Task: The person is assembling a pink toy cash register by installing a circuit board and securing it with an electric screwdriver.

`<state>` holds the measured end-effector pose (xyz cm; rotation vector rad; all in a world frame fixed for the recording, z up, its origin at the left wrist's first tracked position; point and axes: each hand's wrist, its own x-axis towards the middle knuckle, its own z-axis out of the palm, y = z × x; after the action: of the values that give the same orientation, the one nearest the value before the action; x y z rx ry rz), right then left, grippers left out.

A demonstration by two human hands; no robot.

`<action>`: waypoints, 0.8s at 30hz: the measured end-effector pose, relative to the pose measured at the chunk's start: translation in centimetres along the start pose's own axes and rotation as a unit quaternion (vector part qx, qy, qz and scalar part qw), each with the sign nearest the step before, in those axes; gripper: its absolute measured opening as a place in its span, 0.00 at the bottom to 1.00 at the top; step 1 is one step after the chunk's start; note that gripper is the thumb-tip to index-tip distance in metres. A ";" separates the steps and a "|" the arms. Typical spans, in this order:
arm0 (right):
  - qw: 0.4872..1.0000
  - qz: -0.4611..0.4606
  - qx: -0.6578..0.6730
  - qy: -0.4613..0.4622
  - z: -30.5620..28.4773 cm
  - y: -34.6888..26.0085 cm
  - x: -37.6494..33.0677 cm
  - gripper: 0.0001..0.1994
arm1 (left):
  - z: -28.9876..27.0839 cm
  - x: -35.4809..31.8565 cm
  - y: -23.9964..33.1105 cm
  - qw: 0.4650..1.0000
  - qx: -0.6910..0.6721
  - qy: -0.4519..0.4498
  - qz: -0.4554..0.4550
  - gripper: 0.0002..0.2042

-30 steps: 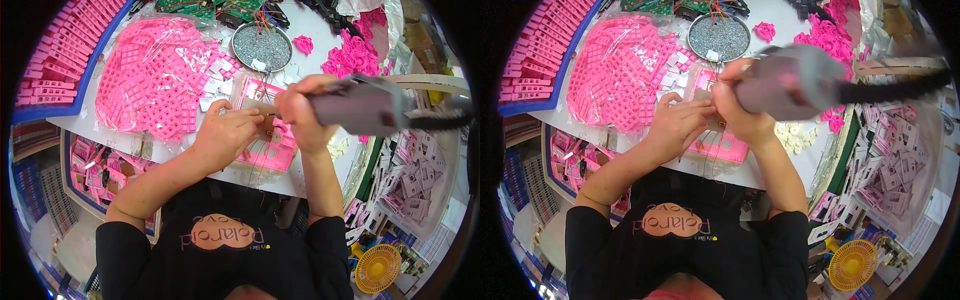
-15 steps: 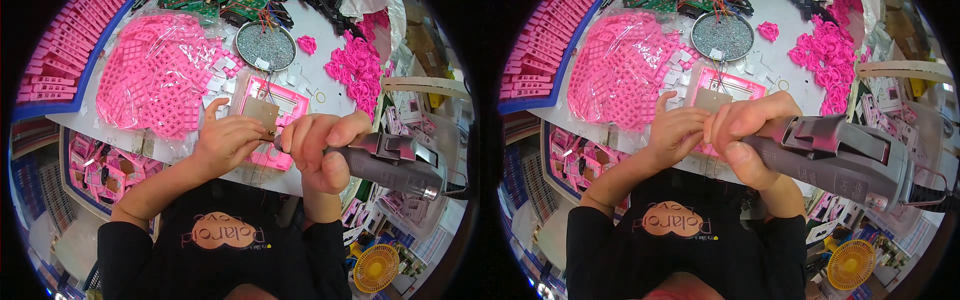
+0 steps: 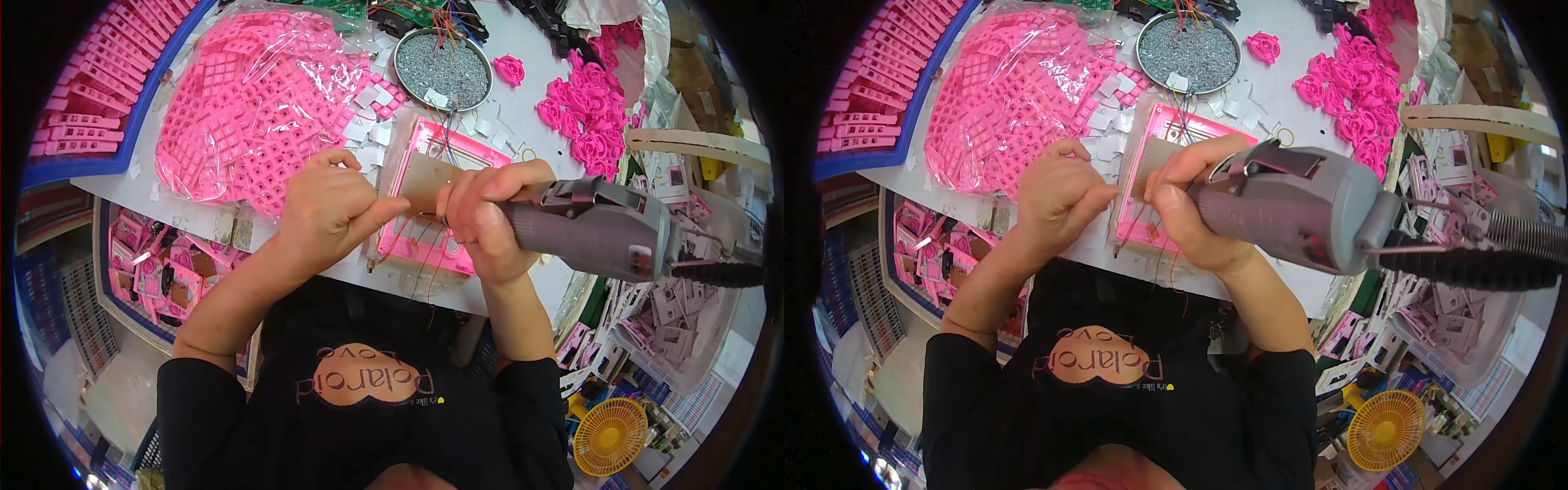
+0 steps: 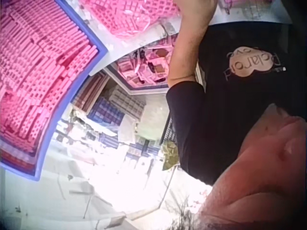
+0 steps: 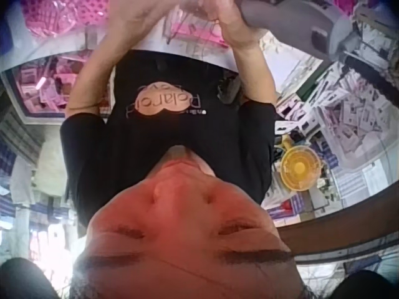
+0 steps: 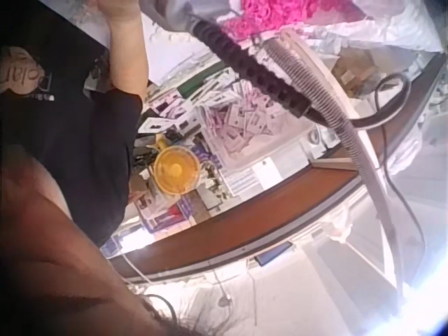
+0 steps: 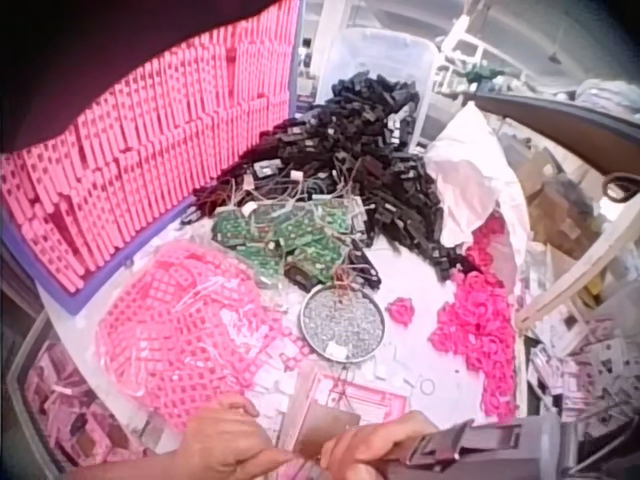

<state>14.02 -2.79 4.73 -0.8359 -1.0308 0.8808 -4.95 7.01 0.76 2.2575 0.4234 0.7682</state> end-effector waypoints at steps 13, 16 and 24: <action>0.989 -0.006 -0.115 -0.089 -0.3 -0.2 -0.2 0.12 | 2.7 0.2 1.4 0.994 0.104 0.022 0.006 0.11; 0.998 -0.015 0.006 -0.064 1.0 -2.0 0.7 0.12 | 3.0 -0.2 1.7 0.995 0.100 0.028 0.012 0.10; 0.998 -0.002 0.034 -0.048 1.4 -3.1 0.6 0.14 | 3.8 -0.5 1.6 0.998 0.045 0.040 0.000 0.08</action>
<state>13.47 -3.33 8.08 -0.7397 -1.0799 0.9563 -2.76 3.68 -0.48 2.3152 0.5051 0.8584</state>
